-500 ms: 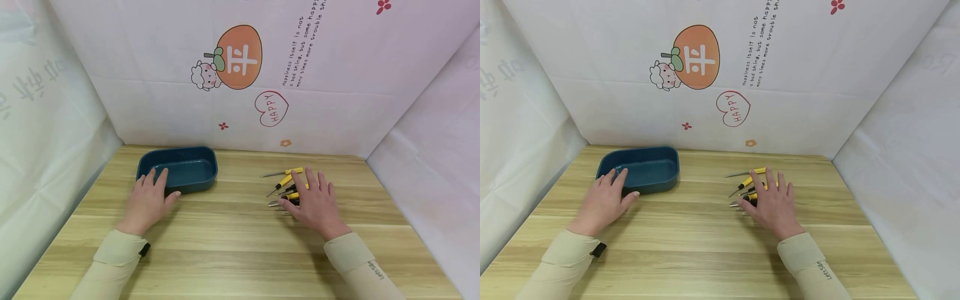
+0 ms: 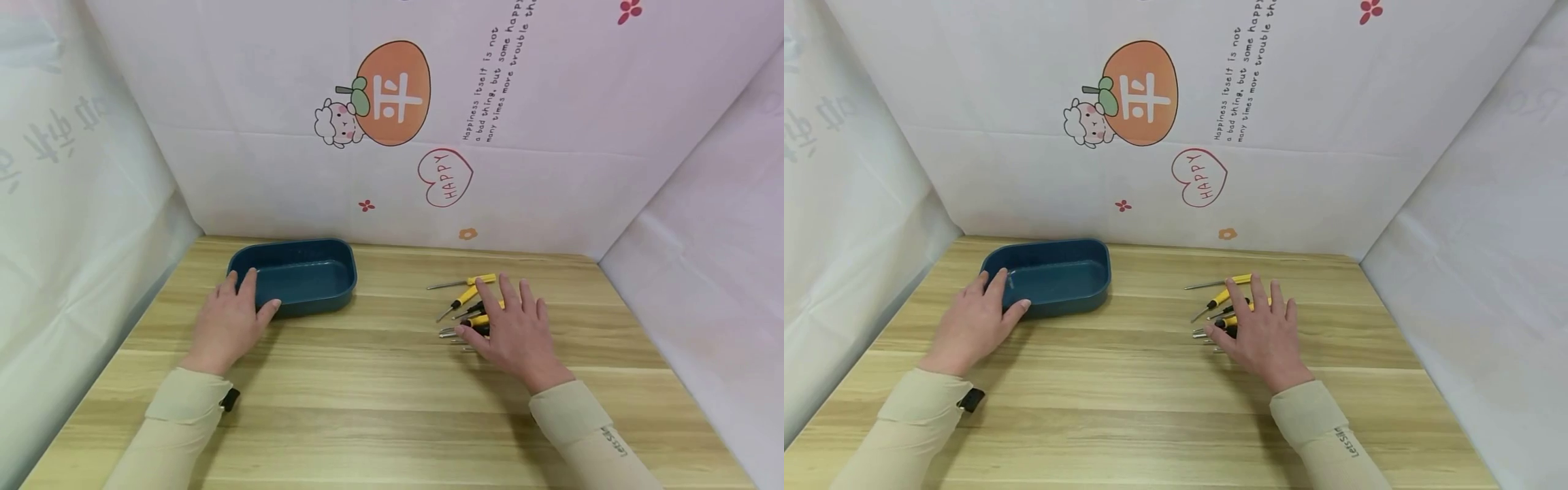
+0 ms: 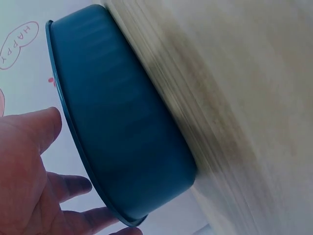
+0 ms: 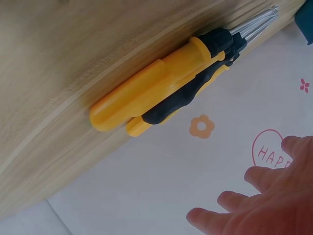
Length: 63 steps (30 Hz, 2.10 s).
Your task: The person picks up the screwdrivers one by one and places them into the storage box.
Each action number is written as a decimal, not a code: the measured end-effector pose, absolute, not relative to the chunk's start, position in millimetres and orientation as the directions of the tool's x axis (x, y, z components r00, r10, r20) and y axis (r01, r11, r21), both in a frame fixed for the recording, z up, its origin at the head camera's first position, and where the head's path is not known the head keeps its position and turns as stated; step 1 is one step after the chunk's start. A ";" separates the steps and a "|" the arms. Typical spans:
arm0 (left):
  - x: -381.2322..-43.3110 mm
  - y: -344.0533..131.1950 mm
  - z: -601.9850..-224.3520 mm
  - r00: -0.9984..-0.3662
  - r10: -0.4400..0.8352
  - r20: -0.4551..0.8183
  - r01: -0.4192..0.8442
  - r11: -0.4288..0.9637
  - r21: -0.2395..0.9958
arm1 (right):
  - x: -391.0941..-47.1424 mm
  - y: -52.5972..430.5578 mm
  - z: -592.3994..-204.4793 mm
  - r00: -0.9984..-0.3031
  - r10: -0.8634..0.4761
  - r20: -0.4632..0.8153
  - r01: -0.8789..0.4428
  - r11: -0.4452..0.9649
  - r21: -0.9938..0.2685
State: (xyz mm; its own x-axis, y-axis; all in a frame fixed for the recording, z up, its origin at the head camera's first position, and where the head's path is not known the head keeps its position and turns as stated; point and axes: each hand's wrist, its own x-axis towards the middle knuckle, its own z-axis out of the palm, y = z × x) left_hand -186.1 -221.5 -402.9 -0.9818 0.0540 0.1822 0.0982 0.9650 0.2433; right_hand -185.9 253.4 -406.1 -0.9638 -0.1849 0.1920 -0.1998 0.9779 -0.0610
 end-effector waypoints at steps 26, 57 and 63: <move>-200.9 -239.0 -406.9 -0.984 -0.092 0.154 -0.038 0.945 0.324 | -184.3 253.3 -406.3 -0.960 -0.191 0.204 -0.206 0.977 -0.054; -208.2 -255.1 -413.1 -0.967 -0.238 0.090 -0.130 0.765 0.630 | -182.4 253.7 -409.4 -0.955 -0.202 0.217 -0.219 0.974 -0.054; -206.5 -252.9 -412.5 -0.969 -0.237 0.065 -0.133 0.727 0.674 | -181.8 254.1 -409.2 -0.955 -0.203 0.215 -0.218 0.975 -0.049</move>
State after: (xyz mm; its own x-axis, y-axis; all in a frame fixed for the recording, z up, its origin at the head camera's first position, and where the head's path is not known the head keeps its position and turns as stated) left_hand -206.5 -252.9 -412.5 -0.9693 -0.2373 0.0645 -0.1331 0.7270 0.6736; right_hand -181.8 254.1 -409.2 -0.9553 -0.2032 0.2147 -0.2182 0.9747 -0.0485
